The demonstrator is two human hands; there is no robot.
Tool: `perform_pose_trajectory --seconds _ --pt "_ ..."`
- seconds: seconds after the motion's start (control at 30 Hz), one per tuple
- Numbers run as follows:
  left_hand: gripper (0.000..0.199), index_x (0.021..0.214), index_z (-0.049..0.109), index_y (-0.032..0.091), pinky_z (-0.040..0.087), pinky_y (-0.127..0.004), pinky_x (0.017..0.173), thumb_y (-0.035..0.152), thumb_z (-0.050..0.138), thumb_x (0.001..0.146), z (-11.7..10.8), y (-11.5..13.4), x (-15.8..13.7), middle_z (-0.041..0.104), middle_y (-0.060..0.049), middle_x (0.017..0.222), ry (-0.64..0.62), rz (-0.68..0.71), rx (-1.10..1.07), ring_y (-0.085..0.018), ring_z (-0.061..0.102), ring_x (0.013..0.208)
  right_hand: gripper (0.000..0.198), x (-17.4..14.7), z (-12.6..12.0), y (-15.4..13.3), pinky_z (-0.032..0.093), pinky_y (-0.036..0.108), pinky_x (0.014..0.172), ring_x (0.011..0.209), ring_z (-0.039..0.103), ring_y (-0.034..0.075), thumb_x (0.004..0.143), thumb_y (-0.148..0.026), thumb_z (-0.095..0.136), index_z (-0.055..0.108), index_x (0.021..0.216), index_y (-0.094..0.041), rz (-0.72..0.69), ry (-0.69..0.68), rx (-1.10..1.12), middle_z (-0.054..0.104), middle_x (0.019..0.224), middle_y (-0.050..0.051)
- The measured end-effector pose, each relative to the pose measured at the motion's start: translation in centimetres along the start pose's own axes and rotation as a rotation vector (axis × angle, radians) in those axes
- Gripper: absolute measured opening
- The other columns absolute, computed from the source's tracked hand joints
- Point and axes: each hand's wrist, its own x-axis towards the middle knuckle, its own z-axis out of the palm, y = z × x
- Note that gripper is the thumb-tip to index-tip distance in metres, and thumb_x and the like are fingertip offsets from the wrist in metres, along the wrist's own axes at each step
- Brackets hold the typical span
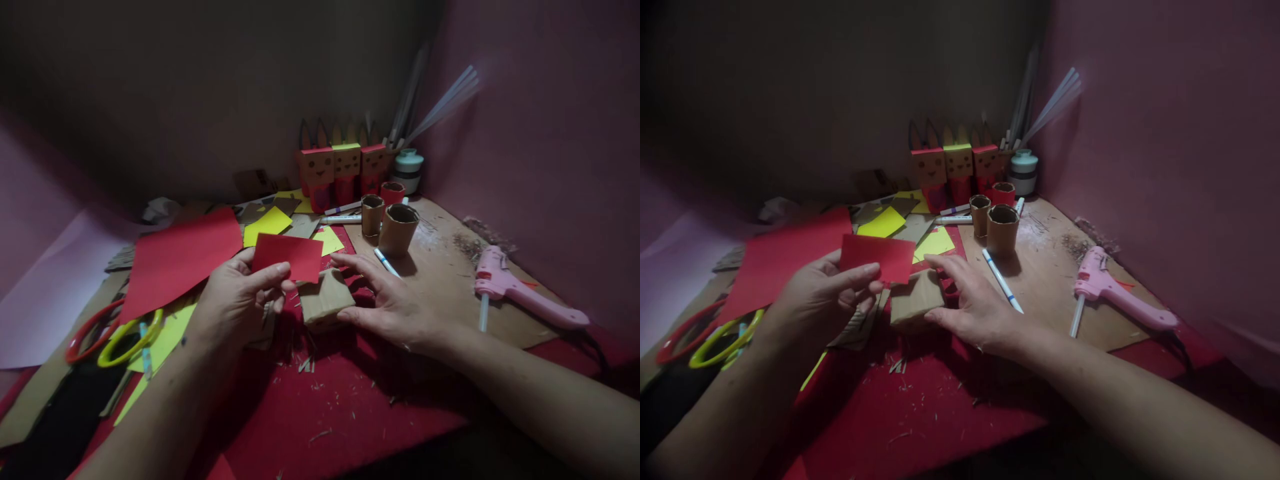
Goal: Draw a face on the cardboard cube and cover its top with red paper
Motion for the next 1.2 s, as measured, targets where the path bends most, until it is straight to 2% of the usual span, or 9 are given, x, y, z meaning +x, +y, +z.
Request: perform_pose_trajectory --seconds 0.3,0.4,0.47,0.53,0.6,0.7,0.87,1.0,1.2 --pt "0.02 0.089 0.081 0.019 0.052 -0.022 0.054 0.029 0.084 0.072 0.2 0.2 -2.0 0.074 -0.003 0.068 -0.175 -0.133 0.075 -0.013 0.062 0.054 0.065 0.1 0.1 0.0 0.056 0.05 0.101 0.125 0.059 0.03 0.083 -0.029 0.076 0.048 0.141 -0.023 -0.007 0.021 -0.052 0.058 0.136 0.014" --pt "0.023 0.09 0.081 0.02 0.053 -0.026 0.059 0.036 0.082 0.072 0.3 0.3 -2.5 0.077 -0.006 0.076 -0.162 -0.109 0.196 -0.019 0.067 0.063 0.05 0.1 0.1 -0.3 0.057 0.048 0.098 0.12 0.062 0.028 0.086 -0.031 0.072 0.053 0.132 -0.022 0.023 0.042 -0.027 0.061 0.129 0.013" --pt "0.026 0.085 0.08 0.02 0.051 -0.027 0.056 0.042 0.081 0.071 0.3 0.2 -2.6 0.076 -0.006 0.075 -0.152 -0.07 0.331 -0.02 0.065 0.062 0.036 0.0 0.2 -0.4 0.059 0.044 0.089 0.103 0.066 0.023 0.088 -0.034 0.069 0.057 0.12 -0.021 0.053 0.069 0.016 0.064 0.121 0.011" --pt "0.029 0.074 0.076 0.02 0.044 -0.026 0.048 0.048 0.079 0.071 0.2 0.1 -2.7 0.07 -0.004 0.065 -0.143 -0.004 0.488 -0.017 0.057 0.053 0.024 0.0 0.3 -0.4 0.058 0.039 0.081 0.09 0.065 0.019 0.088 -0.034 0.067 0.059 0.106 -0.021 0.07 0.106 0.031 0.064 0.117 0.009" --pt "0.035 0.062 0.07 0.02 0.033 -0.024 0.041 0.053 0.074 0.073 0.1 0.1 -2.6 0.057 0.0 0.052 -0.154 0.061 0.609 -0.013 0.044 0.044 0.015 0.1 0.4 -0.4 0.056 0.036 0.079 0.091 0.063 0.018 0.088 -0.032 0.066 0.058 0.094 -0.021 0.07 0.137 0.021 0.064 0.117 0.008" --pt "0.048 0.05 0.058 0.022 0.024 -0.024 0.038 0.06 0.066 0.078 -0.1 0.6 -2.6 0.043 0.002 0.042 -0.205 0.041 0.703 -0.011 0.034 0.039 0.016 0.3 0.6 -0.2 0.052 0.032 0.071 0.087 0.061 0.017 0.089 -0.034 0.063 0.057 0.083 -0.021 0.094 0.166 0.034 0.065 0.107 0.007" --pt "0.052 0.048 0.047 0.023 0.029 -0.025 0.042 0.062 0.062 0.079 -1.2 1.1 -2.6 0.046 0.0 0.045 -0.254 0.016 0.855 -0.013 0.038 0.042 0.019 0.8 0.9 0.2 0.043 0.029 0.061 0.067 0.051 0.013 0.091 -0.038 0.062 0.056 0.083 -0.021 0.14 0.169 0.124 0.057 0.073 -0.002" --pt "0.05 0.054 0.052 0.023 0.031 -0.026 0.044 0.064 0.059 0.082 -2.0 0.5 -2.3 0.046 0.0 0.053 -0.303 0.07 0.897 -0.014 0.041 0.048 0.02 0.9 1.0 0.7 0.039 0.028 0.059 0.064 0.047 0.011 0.094 -0.039 0.061 0.056 0.085 -0.021 0.141 0.184 0.07 0.054 0.073 -0.004" --pt "0.049 0.052 0.058 0.021 0.032 -0.028 0.047 0.064 0.058 0.077 -1.6 0.7 -2.4 0.048 -0.002 0.057 -0.322 -0.004 0.916 -0.015 0.043 0.051 0.019 1.0 1.1 1.0 0.038 0.027 0.054 0.057 0.049 0.011 0.098 -0.04 0.055 0.056 0.091 -0.023 0.161 0.145 0.063 0.057 0.073 -0.003"
